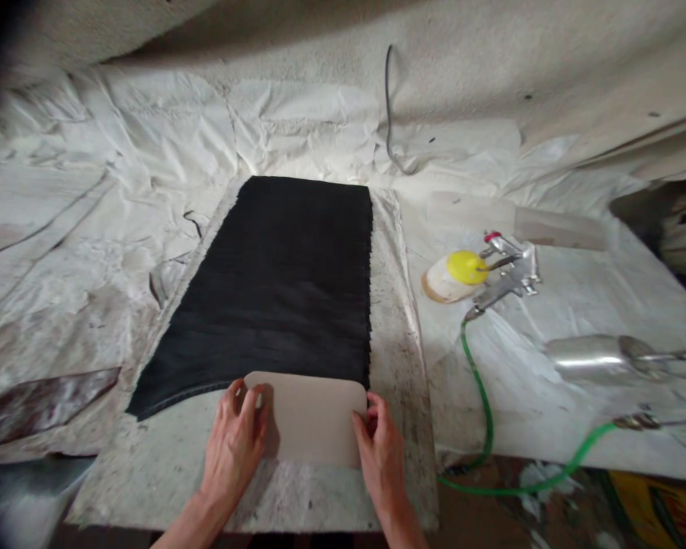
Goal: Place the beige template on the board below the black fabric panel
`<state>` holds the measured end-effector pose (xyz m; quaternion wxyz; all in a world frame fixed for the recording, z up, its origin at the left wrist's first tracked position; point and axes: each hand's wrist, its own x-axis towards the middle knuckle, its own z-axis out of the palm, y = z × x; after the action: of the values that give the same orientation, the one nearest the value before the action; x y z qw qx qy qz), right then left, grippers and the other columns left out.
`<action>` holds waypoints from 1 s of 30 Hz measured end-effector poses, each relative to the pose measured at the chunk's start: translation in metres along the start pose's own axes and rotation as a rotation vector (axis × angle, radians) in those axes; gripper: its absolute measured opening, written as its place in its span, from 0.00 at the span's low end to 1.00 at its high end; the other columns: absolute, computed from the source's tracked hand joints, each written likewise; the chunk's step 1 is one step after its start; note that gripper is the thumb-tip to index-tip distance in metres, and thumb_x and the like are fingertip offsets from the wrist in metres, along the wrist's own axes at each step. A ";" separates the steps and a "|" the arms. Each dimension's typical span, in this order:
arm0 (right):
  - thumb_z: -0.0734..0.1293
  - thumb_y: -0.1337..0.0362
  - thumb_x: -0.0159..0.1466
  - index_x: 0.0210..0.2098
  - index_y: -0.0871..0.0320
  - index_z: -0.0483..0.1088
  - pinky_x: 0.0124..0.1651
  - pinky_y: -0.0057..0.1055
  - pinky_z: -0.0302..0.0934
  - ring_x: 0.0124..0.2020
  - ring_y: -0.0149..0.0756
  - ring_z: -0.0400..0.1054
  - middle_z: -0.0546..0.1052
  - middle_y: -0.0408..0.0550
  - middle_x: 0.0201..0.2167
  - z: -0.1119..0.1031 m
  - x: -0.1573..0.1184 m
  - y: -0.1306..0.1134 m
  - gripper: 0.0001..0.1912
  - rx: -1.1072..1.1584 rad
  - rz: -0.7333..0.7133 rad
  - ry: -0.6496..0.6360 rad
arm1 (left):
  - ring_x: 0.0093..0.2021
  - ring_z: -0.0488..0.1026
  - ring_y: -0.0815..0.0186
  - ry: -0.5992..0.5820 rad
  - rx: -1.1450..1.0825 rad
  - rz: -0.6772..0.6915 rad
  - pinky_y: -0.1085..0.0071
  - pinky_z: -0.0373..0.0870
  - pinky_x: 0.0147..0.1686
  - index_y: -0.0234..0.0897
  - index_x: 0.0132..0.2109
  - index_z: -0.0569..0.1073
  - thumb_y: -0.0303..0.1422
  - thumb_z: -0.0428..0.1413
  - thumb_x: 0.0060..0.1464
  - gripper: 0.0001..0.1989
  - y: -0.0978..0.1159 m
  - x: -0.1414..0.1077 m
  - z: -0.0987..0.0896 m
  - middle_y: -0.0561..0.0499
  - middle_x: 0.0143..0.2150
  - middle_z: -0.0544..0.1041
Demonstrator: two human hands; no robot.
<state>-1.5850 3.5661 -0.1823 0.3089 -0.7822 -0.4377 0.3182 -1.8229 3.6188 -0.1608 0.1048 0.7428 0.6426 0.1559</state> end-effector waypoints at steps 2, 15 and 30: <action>0.61 0.49 0.61 0.49 0.55 0.63 0.36 0.35 0.60 0.30 0.37 0.67 0.72 0.45 0.31 0.001 0.001 0.001 0.22 -0.009 0.002 0.003 | 0.48 0.66 0.55 0.010 0.014 -0.012 0.58 0.71 0.44 0.39 0.48 0.68 0.27 0.47 0.58 0.12 0.001 0.000 -0.001 0.40 0.53 0.61; 0.61 0.44 0.59 0.49 0.53 0.61 0.36 0.37 0.61 0.30 0.39 0.68 0.73 0.45 0.32 0.009 0.007 0.007 0.25 -0.024 0.065 -0.048 | 0.46 0.65 0.56 -0.028 0.148 -0.037 0.59 0.70 0.41 0.38 0.47 0.68 0.28 0.46 0.58 0.11 0.003 0.002 0.000 0.38 0.55 0.60; 0.61 0.55 0.61 0.48 0.55 0.59 0.34 0.32 0.60 0.28 0.35 0.68 0.71 0.43 0.30 0.006 0.007 0.006 0.18 -0.013 -0.013 0.049 | 0.53 0.62 0.54 -0.005 0.197 0.116 0.59 0.66 0.46 0.38 0.56 0.65 0.22 0.47 0.57 0.20 0.012 -0.004 0.011 0.40 0.60 0.61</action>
<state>-1.5838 3.5707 -0.1915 0.3167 -0.7889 -0.4369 0.2940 -1.8082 3.6134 -0.1673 0.0237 0.7860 0.6103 0.0957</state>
